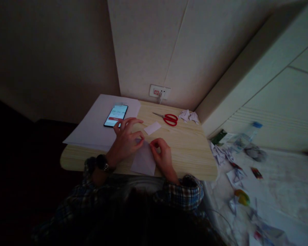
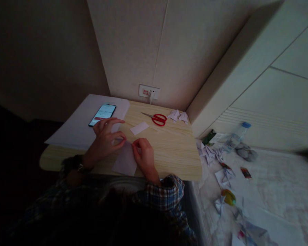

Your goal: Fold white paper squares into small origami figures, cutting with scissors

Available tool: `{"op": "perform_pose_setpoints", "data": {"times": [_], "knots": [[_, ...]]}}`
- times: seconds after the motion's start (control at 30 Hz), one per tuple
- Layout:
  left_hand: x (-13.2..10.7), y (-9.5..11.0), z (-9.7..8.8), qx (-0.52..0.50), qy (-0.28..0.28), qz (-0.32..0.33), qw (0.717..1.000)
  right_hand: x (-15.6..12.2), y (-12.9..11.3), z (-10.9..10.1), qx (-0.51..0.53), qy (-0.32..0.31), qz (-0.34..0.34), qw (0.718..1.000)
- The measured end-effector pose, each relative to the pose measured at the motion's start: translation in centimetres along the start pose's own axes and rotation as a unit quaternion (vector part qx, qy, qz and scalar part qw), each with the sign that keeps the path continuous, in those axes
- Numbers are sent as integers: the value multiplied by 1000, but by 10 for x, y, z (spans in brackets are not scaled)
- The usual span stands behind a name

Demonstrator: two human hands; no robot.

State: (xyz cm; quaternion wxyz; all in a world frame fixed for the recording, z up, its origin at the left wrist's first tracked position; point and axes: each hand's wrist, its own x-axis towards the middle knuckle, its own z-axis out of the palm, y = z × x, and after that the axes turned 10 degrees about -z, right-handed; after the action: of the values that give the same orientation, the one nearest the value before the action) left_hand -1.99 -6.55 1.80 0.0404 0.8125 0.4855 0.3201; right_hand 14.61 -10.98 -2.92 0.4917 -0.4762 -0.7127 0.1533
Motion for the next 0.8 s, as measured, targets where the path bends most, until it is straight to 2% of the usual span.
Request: {"op": "perform_pose_setpoints", "data": {"times": [0.13, 0.4, 0.53, 0.6, 0.67, 0.73, 0.8], "knots": [[6, -12, -9, 20, 7, 8, 1000, -1, 0, -1, 1, -3, -5, 1000], [12, -30, -13, 52, 79, -16, 995, -1, 0, -1, 20, 7, 17, 1000], [13, -33, -13, -2, 116, -90, 989, -1, -1, -4, 40, 28, 49, 998], [14, -34, -12, -63, 124, -134, 981, -1, -2, -5, 56, 43, 69, 995], [15, -34, -9, -172, 98, -169, 966, 0, -1, -4, 79, 56, 90, 991], [14, -32, -1, -295, 32, -198, 934, 0, 1, -3, 107, 67, 110, 986], [12, -26, 8, -358, -51, -217, 907, 1, 4, -1, 134, 76, 130, 979]]}}
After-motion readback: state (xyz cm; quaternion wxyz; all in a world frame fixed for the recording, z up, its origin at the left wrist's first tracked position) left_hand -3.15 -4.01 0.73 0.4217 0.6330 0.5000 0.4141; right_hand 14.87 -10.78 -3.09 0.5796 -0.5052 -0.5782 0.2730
